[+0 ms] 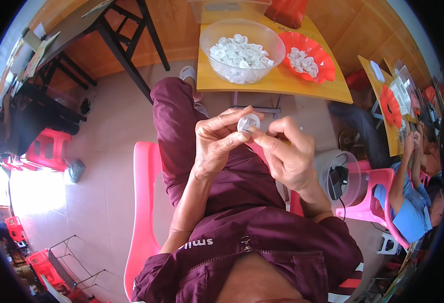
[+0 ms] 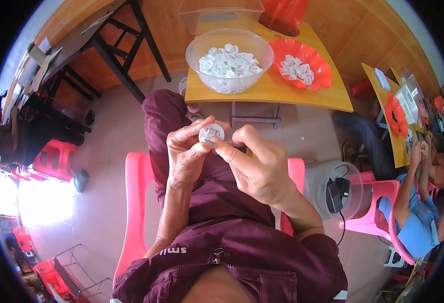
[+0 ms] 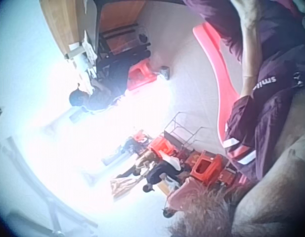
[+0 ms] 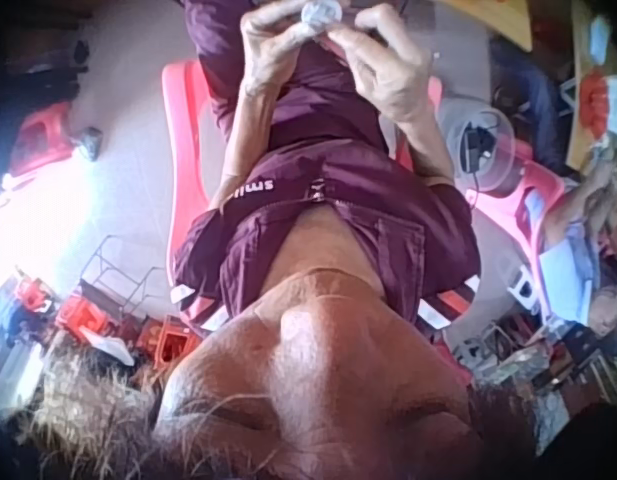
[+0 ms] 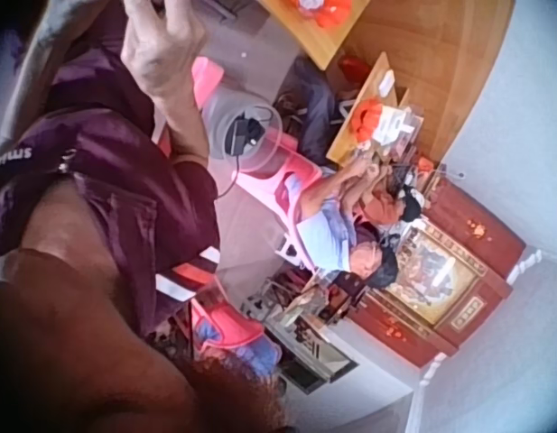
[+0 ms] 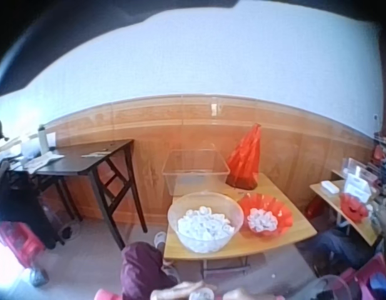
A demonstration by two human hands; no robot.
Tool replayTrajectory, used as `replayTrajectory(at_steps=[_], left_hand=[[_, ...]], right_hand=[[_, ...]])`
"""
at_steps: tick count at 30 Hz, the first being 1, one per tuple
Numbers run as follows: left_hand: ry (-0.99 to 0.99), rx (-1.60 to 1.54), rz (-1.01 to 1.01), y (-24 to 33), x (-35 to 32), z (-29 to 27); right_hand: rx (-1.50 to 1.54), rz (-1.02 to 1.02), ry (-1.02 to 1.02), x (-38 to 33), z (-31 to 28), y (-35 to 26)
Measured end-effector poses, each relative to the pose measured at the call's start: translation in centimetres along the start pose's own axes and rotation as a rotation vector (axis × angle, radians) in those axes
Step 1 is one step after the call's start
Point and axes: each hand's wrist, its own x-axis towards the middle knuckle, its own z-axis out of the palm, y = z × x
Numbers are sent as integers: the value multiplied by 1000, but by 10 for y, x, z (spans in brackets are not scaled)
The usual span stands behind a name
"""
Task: The person takes plastic components from a bowl and assembles small parts into them using a small screwdriver by hand.
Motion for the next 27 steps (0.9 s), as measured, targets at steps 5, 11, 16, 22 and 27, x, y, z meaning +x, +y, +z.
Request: replayTrajectory(at_steps=[5,11,16,22,27], left_hand=[[-63,-212,-95,-3,1,-2],[-110,-346,-133,-12,-1,-3],[-48,-317,-175,-10,-1,4],[46,-168,-208,-7,0,7],[90,-41,-211,-8,0,7]], right_hand=[[94,12,34,1,-2,-3],[42,41,97,-3,0,-2],[52,58,90,-4,6,0],[-6,98,182,-6,9,5],[-31,99,137,-10,12,6]])
